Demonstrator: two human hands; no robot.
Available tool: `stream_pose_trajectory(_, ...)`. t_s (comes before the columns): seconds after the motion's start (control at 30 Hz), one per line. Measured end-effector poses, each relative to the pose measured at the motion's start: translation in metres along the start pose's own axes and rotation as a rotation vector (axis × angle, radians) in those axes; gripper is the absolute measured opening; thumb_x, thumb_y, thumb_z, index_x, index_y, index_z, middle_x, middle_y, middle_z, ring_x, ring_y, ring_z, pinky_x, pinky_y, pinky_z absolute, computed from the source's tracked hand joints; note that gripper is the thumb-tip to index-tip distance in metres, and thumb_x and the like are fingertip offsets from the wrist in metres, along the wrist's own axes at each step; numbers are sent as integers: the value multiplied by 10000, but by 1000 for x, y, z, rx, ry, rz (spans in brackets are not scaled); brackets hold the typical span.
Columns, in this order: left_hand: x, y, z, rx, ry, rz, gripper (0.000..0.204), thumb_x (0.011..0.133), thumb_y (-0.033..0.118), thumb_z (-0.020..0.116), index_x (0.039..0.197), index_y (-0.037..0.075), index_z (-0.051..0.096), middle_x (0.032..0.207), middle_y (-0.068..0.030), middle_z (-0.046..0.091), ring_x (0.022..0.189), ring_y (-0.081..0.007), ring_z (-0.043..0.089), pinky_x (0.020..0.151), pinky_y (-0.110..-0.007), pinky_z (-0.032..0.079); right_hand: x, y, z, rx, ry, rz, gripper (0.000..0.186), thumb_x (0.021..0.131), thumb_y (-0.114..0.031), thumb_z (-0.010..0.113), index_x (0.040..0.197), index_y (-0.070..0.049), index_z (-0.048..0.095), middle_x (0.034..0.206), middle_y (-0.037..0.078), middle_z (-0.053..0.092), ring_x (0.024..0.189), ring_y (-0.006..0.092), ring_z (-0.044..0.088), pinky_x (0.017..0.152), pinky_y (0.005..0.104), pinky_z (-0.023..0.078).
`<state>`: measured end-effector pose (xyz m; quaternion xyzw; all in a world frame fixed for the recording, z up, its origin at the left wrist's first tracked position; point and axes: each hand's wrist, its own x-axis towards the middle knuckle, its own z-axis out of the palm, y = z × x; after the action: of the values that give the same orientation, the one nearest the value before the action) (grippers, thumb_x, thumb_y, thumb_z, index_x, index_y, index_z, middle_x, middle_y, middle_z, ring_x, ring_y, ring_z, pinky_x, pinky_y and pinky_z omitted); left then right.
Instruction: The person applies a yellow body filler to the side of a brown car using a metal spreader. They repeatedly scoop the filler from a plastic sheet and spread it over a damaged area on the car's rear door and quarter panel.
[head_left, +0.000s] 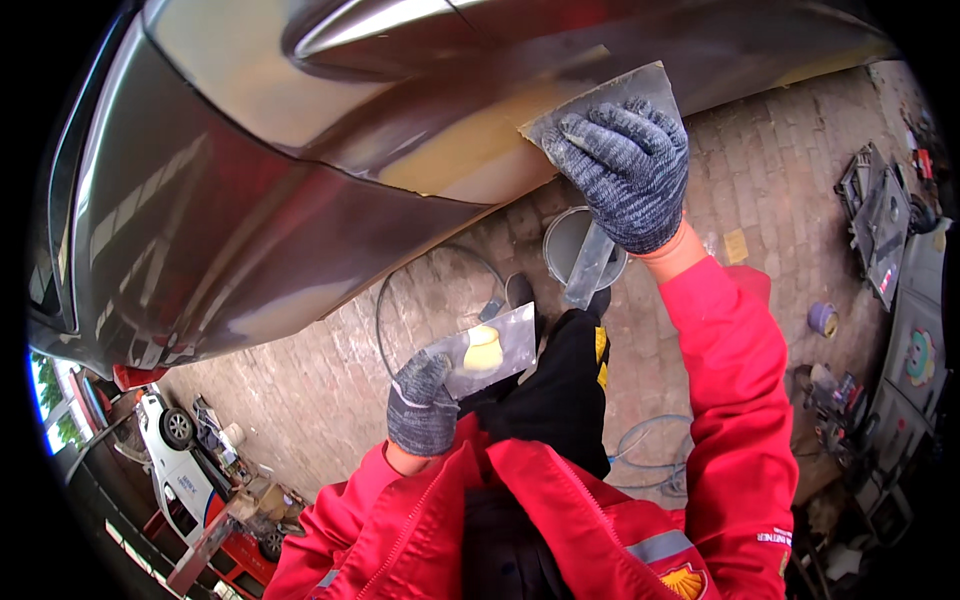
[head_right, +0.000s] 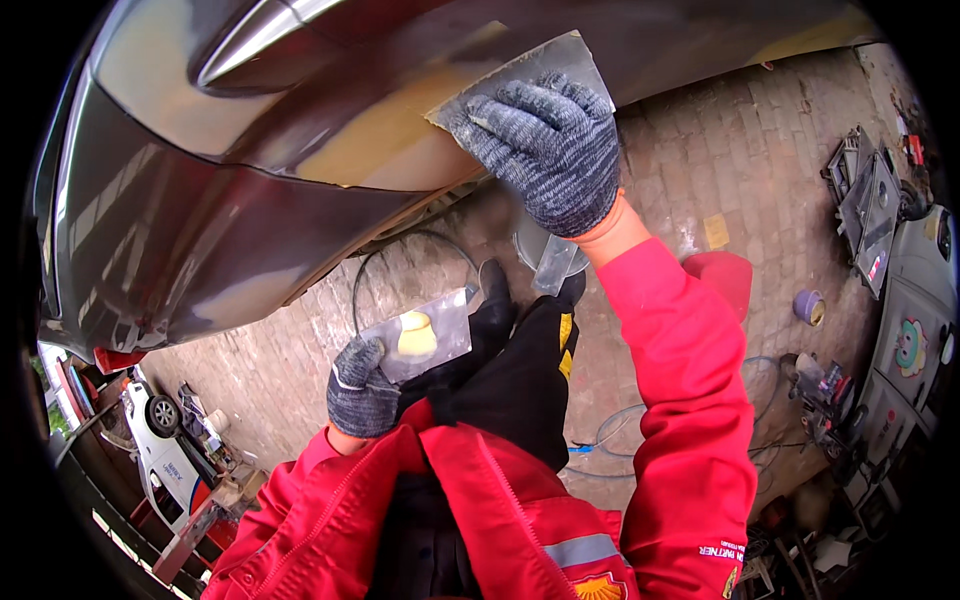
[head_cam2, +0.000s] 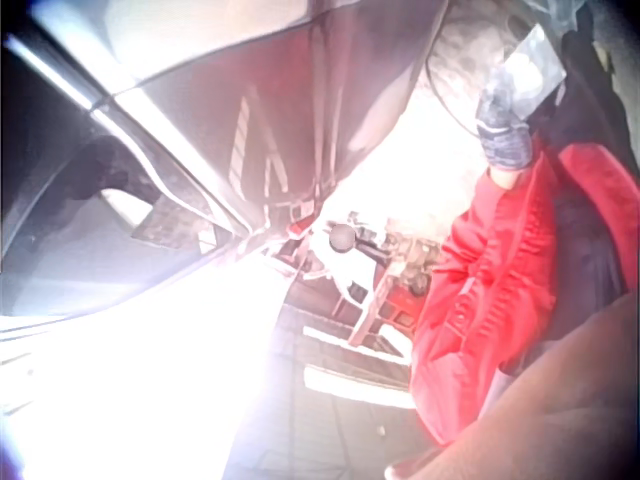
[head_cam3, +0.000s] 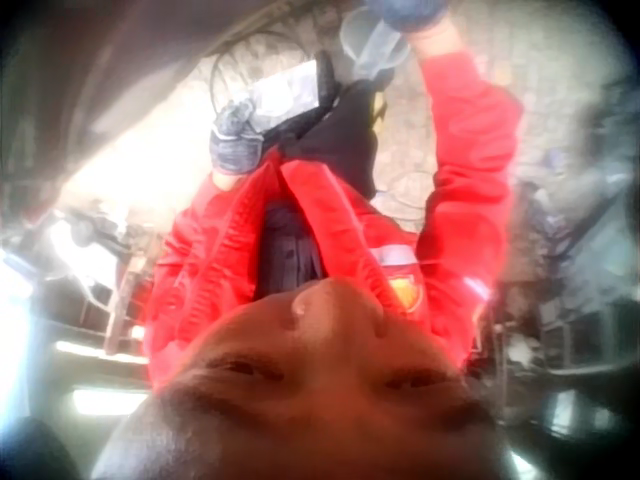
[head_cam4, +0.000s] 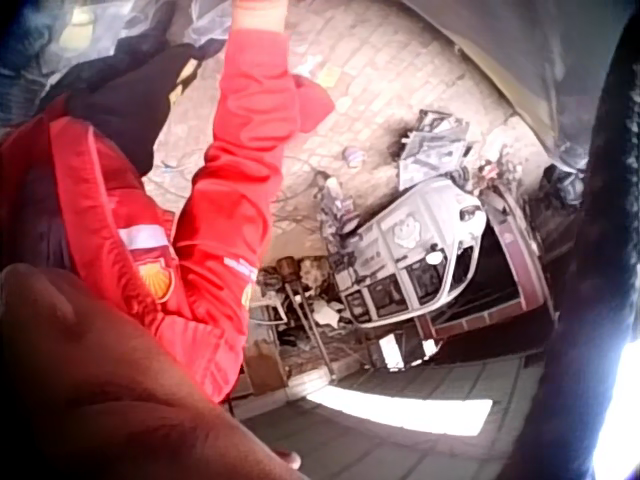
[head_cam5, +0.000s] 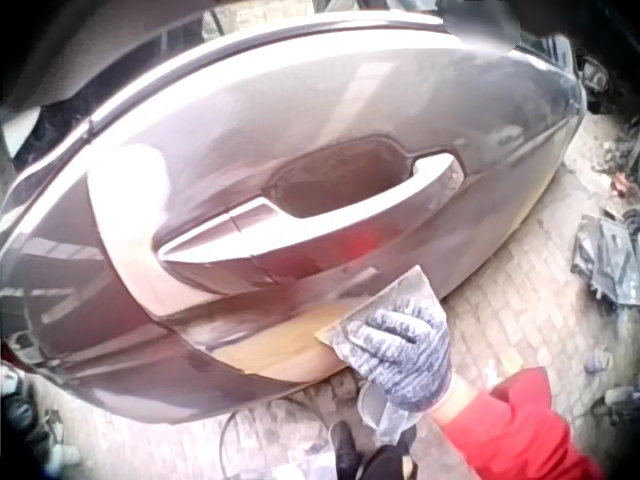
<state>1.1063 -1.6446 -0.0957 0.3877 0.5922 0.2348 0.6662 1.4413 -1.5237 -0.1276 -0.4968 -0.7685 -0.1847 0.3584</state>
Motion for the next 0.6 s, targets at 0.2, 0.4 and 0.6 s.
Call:
stream_pose_trajectory(0.2,1,-3,2,-6,34,-112,448,924,209,579,1245,-103,582,1201,-213,658,1116,-324,646,1029,-441,498,-27,0,18,112,-5,69,321,802,-202,651,1098,-263,760,1148,-59,709,988,188,655,867,425,511)
stream_pose_trajectory(0.4,-1,5,15,-352,67,-146,291,1022,125,490,1194,-59,638,1117,-144,702,1037,-220,675,941,-354,535,-50,-1,25,146,-44,101,336,791,-180,645,1099,-252,761,1149,-56,708,1018,203,647,911,430,485)
stream_pose_trajectory(0.6,-6,7,17,-94,68,-55,304,1035,147,478,1205,-51,635,1132,-146,699,1038,-222,678,941,-361,534,-17,-14,0,42,27,126,339,781,-191,620,1080,-271,759,1189,-55,676,1124,199,613,989,450,437)
